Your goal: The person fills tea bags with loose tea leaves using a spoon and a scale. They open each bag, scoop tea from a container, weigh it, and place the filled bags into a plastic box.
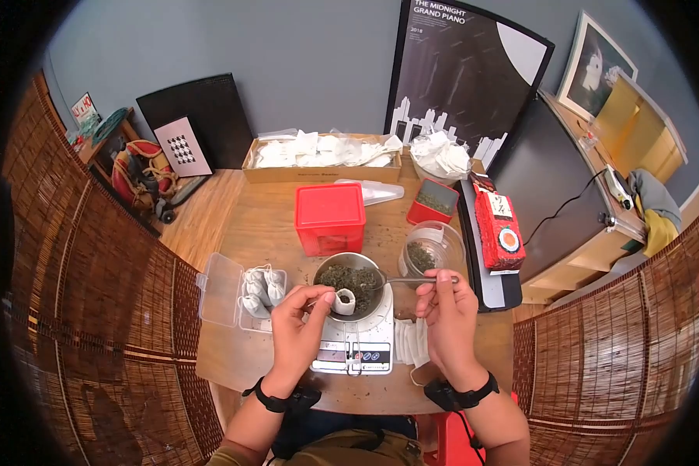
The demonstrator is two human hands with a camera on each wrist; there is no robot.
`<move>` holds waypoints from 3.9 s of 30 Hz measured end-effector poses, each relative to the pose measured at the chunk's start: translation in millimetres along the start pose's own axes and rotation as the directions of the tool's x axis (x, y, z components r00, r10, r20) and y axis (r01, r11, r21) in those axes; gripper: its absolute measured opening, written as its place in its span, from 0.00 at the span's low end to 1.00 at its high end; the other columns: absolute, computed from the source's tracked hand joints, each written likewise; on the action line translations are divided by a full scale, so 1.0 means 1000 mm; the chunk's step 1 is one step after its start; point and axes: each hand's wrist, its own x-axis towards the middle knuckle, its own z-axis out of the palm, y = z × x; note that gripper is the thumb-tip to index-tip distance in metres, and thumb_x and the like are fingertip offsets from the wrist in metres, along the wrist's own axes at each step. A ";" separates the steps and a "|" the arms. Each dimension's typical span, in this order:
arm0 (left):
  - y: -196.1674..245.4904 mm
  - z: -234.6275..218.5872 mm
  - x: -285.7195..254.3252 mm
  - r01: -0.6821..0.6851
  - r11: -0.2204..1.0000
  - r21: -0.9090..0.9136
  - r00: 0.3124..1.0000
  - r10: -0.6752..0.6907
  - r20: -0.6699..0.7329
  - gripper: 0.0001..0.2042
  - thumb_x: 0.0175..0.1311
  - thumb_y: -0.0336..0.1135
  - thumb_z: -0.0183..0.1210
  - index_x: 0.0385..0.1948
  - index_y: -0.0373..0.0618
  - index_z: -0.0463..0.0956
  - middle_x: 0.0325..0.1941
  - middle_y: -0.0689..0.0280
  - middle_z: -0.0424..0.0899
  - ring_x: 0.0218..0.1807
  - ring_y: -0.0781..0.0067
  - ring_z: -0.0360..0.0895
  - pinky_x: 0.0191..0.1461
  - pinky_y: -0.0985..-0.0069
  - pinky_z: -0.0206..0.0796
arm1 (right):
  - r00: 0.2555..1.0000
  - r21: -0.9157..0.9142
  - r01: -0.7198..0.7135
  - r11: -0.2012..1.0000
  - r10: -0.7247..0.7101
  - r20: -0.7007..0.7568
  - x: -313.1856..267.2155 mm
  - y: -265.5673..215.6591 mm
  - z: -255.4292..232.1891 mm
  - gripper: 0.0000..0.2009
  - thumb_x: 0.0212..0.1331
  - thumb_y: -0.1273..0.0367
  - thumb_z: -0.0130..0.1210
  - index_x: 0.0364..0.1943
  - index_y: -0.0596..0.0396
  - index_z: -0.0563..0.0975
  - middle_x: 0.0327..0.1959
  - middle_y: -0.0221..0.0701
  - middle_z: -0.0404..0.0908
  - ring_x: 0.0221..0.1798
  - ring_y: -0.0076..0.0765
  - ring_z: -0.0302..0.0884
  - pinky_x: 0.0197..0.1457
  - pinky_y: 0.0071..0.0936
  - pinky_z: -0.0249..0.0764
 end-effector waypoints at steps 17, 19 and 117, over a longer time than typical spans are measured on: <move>0.001 0.004 0.002 0.003 1.000 0.000 0.999 -0.003 -0.042 0.07 0.72 0.30 0.69 0.45 0.37 0.90 0.38 0.62 0.91 0.34 0.79 0.77 0.38 0.77 0.66 | 0.928 -0.451 0.348 0.822 -0.235 0.288 -0.021 -0.030 0.023 0.12 0.85 0.67 0.50 0.54 0.61 0.80 0.37 0.30 0.83 0.32 0.18 0.76 0.38 0.19 0.74; 0.001 0.003 0.002 0.008 1.000 -0.002 0.999 -0.008 -0.043 0.07 0.72 0.30 0.69 0.45 0.37 0.90 0.38 0.63 0.91 0.34 0.79 0.77 0.38 0.77 0.66 | 0.899 -0.494 0.425 0.759 -0.286 0.333 -0.025 -0.031 0.023 0.11 0.85 0.69 0.50 0.54 0.62 0.80 0.38 0.31 0.84 0.33 0.19 0.78 0.38 0.20 0.75; -0.005 0.001 -0.007 0.041 0.998 -0.051 0.999 -0.042 -0.010 0.05 0.77 0.26 0.65 0.46 0.33 0.85 0.43 0.66 0.84 0.45 0.80 0.80 0.52 0.79 0.73 | 0.927 -0.637 0.376 0.674 -0.258 0.274 -0.014 0.028 -0.003 0.09 0.81 0.71 0.56 0.51 0.63 0.83 0.38 0.35 0.88 0.35 0.27 0.85 0.41 0.25 0.80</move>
